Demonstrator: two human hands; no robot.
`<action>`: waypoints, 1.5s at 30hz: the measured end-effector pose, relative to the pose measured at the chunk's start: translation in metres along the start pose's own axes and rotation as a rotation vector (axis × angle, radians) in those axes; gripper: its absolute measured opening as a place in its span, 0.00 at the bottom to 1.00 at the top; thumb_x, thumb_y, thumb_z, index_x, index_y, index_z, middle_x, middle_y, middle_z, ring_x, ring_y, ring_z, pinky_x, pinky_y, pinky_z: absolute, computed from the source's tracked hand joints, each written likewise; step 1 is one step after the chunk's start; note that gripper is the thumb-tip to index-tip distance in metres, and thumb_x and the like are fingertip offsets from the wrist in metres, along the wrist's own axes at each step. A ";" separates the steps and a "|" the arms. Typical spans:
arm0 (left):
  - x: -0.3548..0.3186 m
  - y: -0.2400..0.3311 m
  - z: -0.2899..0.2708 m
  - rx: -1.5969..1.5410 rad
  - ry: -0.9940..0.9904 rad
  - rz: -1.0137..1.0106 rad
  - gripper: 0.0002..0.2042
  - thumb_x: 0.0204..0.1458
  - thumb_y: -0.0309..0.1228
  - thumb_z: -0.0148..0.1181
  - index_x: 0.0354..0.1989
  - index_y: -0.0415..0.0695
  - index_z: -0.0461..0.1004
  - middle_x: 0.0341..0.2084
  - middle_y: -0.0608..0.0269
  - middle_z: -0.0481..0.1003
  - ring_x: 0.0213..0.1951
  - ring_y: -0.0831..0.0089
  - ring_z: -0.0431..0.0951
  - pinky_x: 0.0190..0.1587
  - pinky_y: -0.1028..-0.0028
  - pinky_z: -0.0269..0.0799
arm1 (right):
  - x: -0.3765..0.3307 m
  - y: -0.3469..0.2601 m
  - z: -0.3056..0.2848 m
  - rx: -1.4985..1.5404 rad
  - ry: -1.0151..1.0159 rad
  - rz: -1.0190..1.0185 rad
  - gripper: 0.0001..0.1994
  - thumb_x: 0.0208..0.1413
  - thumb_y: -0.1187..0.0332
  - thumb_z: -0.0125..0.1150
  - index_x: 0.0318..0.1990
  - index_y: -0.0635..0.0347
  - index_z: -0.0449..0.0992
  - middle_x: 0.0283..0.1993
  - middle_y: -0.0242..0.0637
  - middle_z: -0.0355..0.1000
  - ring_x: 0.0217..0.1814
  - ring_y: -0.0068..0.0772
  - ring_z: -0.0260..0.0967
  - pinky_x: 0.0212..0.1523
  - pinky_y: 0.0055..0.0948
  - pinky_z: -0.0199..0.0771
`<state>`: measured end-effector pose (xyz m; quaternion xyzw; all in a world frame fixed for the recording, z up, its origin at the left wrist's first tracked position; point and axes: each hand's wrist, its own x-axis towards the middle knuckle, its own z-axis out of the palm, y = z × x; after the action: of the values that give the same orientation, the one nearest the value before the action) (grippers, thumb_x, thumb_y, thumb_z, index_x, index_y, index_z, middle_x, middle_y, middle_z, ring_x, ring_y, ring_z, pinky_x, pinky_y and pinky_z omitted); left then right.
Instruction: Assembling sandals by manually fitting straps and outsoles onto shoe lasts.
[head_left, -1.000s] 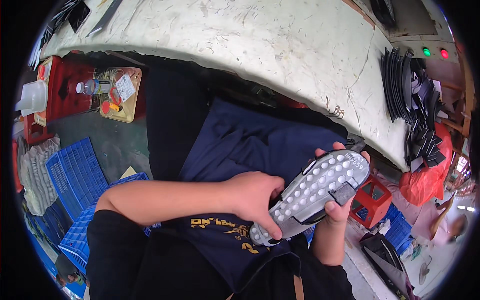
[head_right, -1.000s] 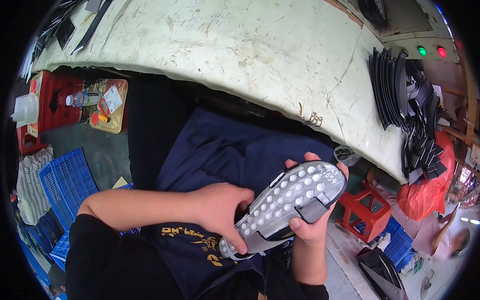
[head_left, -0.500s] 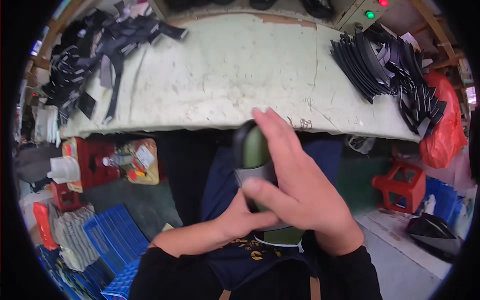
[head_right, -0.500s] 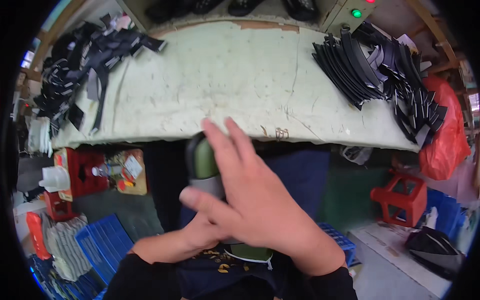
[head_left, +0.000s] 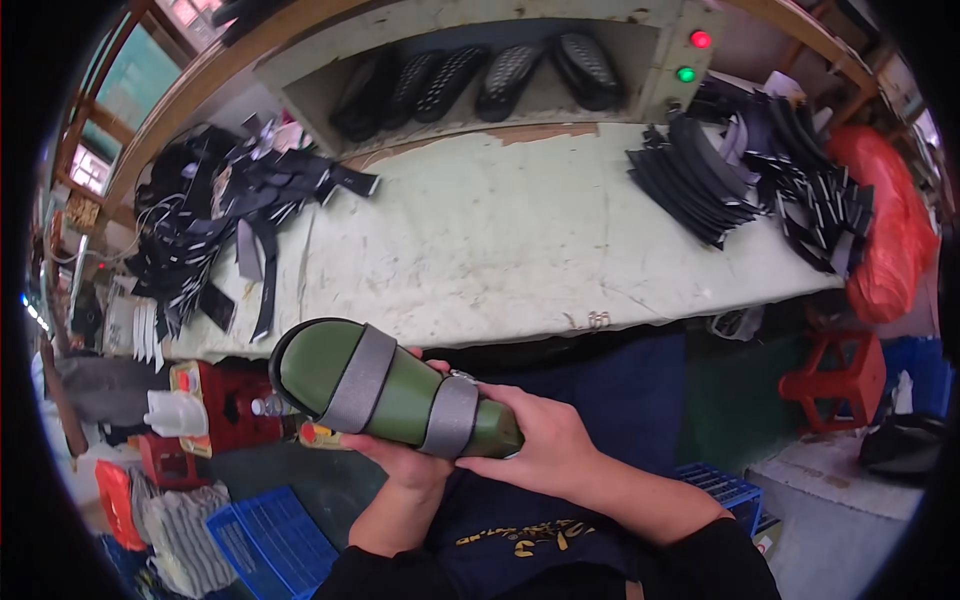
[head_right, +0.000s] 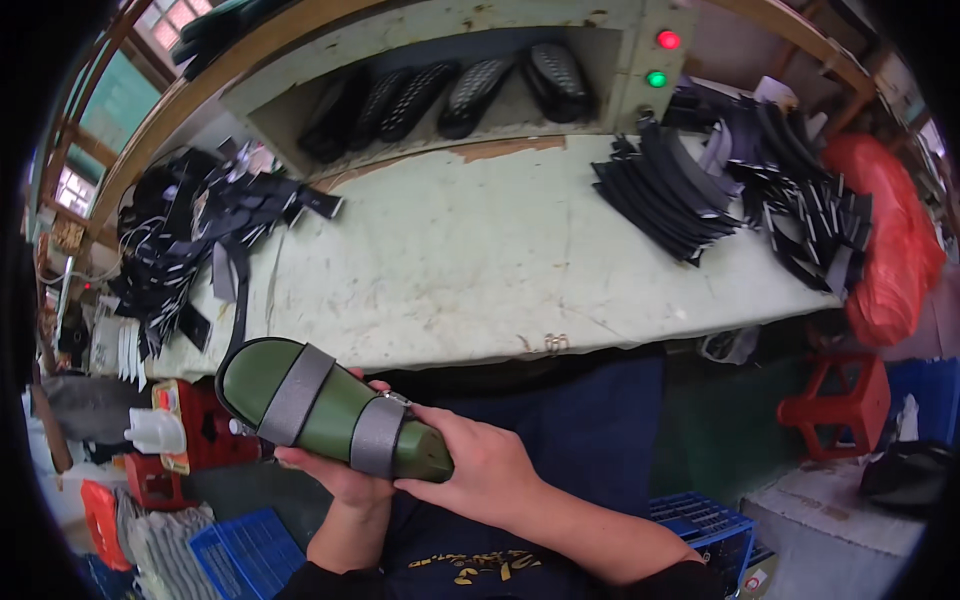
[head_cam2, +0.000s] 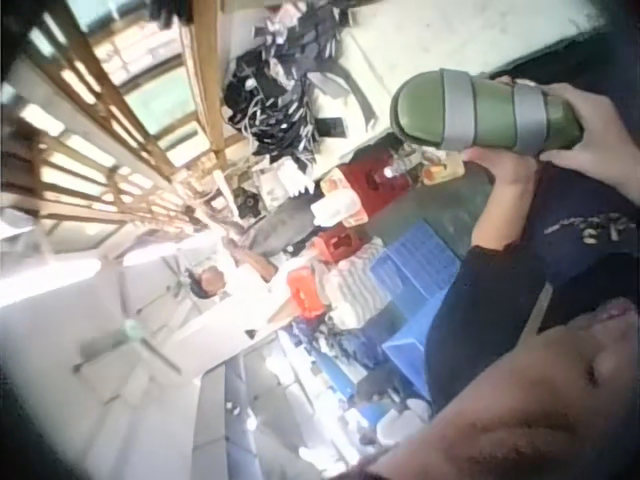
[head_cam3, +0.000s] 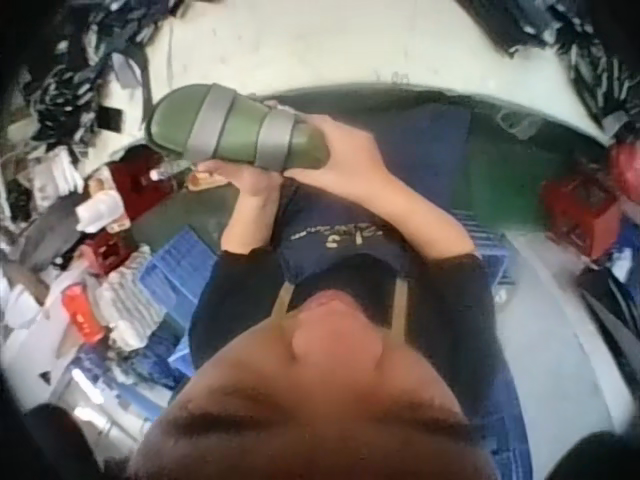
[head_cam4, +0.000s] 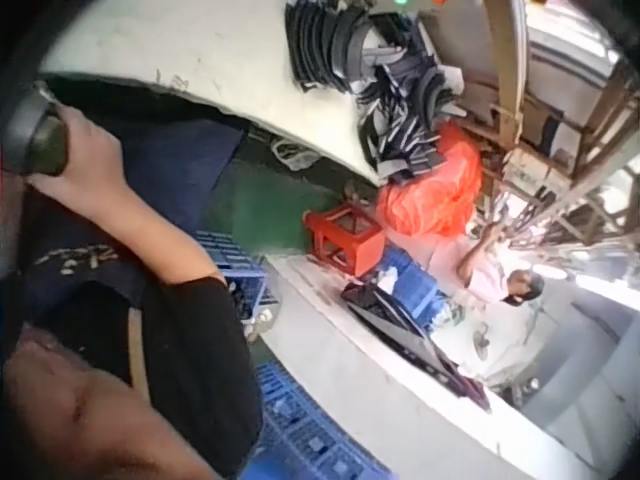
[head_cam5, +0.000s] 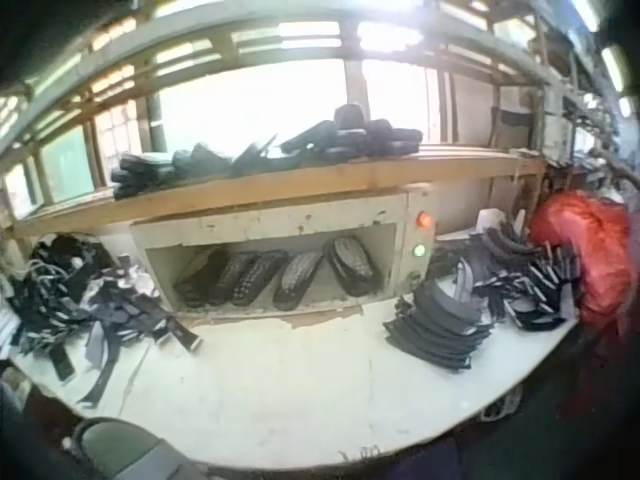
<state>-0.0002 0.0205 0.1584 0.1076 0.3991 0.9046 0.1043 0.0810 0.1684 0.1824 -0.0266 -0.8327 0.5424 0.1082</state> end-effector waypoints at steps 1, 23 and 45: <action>0.003 0.000 0.002 0.017 0.009 -0.005 0.52 0.49 0.77 0.45 0.72 0.46 0.54 0.61 0.49 0.67 0.55 0.52 0.75 0.56 0.53 0.75 | 0.000 0.001 -0.003 -0.011 0.015 0.002 0.37 0.38 0.55 0.81 0.57 0.61 0.73 0.46 0.41 0.79 0.44 0.46 0.80 0.44 0.35 0.81; 0.067 -0.004 -0.041 -0.434 0.159 -0.047 0.49 0.51 0.77 0.39 0.69 0.46 0.58 0.58 0.48 0.71 0.56 0.50 0.75 0.58 0.48 0.72 | 0.118 0.070 -0.026 -0.641 0.346 -0.291 0.25 0.29 0.52 0.82 0.32 0.58 0.79 0.30 0.36 0.75 0.34 0.45 0.72 0.35 0.41 0.72; 0.131 0.052 -0.061 1.125 -0.172 0.294 0.13 0.63 0.32 0.55 0.50 0.38 0.77 0.38 0.55 0.81 0.42 0.65 0.79 0.51 0.69 0.72 | -0.299 0.044 -0.087 -0.213 0.924 1.182 0.26 0.61 0.62 0.63 0.61 0.73 0.70 0.66 0.58 0.65 0.68 0.45 0.63 0.66 0.45 0.64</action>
<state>-0.1473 -0.0202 0.1716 0.2735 0.7888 0.5468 -0.0633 0.3879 0.2161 0.1312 -0.7034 -0.5976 0.3606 0.1344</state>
